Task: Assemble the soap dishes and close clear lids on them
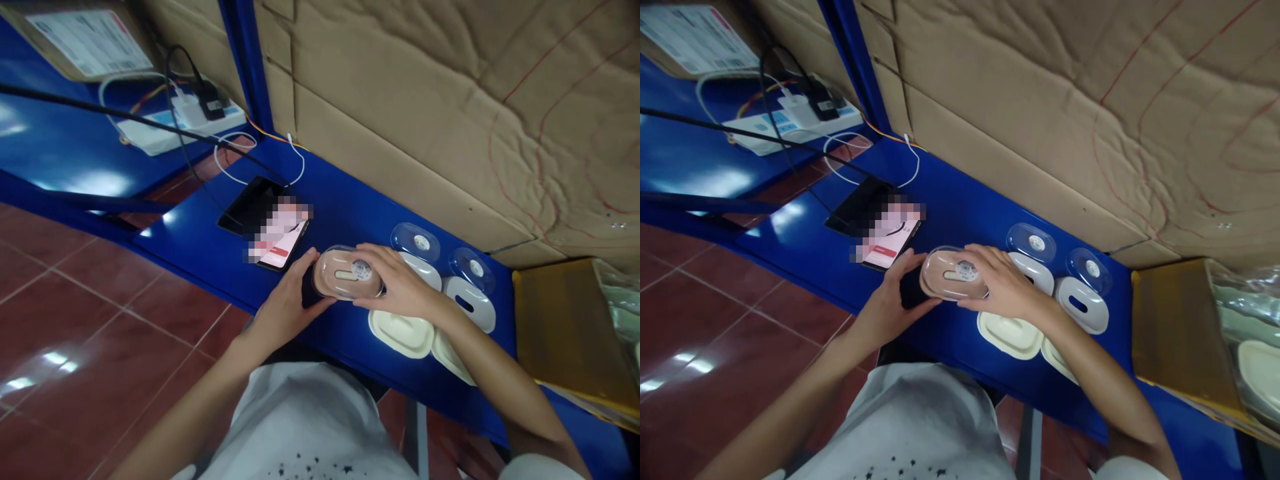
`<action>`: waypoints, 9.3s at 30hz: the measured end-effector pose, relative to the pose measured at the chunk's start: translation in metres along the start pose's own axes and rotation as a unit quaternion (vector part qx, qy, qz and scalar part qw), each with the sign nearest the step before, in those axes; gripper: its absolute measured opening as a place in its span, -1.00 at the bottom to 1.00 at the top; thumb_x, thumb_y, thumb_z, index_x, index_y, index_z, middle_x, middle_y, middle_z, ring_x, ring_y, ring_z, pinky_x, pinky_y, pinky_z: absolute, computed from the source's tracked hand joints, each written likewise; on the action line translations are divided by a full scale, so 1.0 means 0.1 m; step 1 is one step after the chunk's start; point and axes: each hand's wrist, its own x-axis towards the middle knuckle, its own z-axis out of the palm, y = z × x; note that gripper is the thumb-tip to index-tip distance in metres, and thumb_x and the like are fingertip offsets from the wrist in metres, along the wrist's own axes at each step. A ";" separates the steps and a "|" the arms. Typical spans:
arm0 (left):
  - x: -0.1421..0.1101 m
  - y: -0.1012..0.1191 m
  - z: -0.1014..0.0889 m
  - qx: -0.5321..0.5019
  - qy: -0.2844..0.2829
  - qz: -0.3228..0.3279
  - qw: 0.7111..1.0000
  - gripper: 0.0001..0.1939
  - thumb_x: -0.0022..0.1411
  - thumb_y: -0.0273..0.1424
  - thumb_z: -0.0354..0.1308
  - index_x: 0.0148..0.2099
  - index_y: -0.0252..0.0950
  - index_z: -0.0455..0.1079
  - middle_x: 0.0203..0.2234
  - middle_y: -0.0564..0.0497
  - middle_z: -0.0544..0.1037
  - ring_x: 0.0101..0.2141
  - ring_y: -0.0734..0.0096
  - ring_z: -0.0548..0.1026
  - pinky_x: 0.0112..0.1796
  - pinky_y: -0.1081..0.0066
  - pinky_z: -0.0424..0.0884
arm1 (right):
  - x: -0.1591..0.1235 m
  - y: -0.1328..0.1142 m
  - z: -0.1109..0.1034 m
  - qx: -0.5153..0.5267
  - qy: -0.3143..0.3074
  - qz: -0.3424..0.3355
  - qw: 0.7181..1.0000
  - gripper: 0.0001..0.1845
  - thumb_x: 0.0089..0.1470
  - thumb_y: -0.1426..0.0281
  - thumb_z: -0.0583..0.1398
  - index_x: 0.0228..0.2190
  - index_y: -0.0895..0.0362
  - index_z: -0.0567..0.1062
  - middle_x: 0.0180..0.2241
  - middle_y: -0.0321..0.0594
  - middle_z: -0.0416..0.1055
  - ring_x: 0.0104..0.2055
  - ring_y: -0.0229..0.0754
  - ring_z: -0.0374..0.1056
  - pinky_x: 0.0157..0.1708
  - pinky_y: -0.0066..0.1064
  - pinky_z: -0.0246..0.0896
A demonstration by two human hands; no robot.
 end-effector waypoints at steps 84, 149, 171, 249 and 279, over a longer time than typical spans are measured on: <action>0.14 0.49 0.34 -0.042 -0.206 0.040 0.977 -0.12 0.45 -0.26 0.33 0.59 0.13 -0.09 0.40 -0.15 0.27 0.36 -0.05 0.40 0.27 -0.02 0.49 | -1.10 -0.06 0.28 -0.070 0.082 0.095 0.990 -0.10 0.33 0.15 0.29 0.51 -0.18 0.00 0.45 0.04 0.19 0.45 0.30 0.17 0.37 0.31 0.18; 0.16 0.43 0.38 -0.017 -0.161 0.037 0.986 -0.08 0.44 -0.22 0.33 0.60 0.01 -0.14 0.41 -0.24 0.30 0.40 -0.14 0.31 0.33 -0.20 0.34 | -1.05 -0.09 0.30 -0.085 0.068 0.122 0.987 -0.23 0.45 0.07 0.13 0.51 -0.17 -0.02 0.51 0.09 0.04 0.52 0.29 0.07 0.38 0.30 0.16; 0.16 0.45 0.36 -0.015 -0.163 0.046 0.985 -0.11 0.49 -0.15 0.26 0.62 -0.02 -0.18 0.41 -0.26 0.32 0.38 -0.14 0.33 0.32 -0.18 0.35 | -1.13 0.06 0.25 -0.044 0.065 0.128 0.989 -0.21 0.44 0.05 0.15 0.53 -0.23 -0.03 0.53 -0.02 0.06 0.52 0.24 0.11 0.39 0.26 0.17; 0.14 0.99 0.84 0.042 -0.192 0.178 0.964 -0.45 0.48 -0.25 0.27 0.38 -0.21 0.19 0.13 -0.26 0.49 0.12 -0.08 0.55 0.08 -0.07 0.60 | -2.01 0.38 0.26 0.048 0.163 0.152 0.974 -0.11 0.18 0.10 0.43 0.38 -0.11 0.19 0.36 0.05 0.22 0.41 0.25 0.22 0.33 0.22 0.28; 0.26 0.66 0.52 0.135 -0.200 0.241 0.940 -0.49 0.50 -0.27 0.24 0.40 -0.26 0.33 0.44 -0.36 0.31 0.31 -0.10 0.46 0.26 -0.11 0.40 | -1.71 0.56 0.08 -0.122 0.160 0.138 0.970 -0.32 0.45 0.14 0.14 0.49 -0.15 0.15 0.41 -0.06 0.35 0.46 0.17 0.25 0.41 0.24 0.17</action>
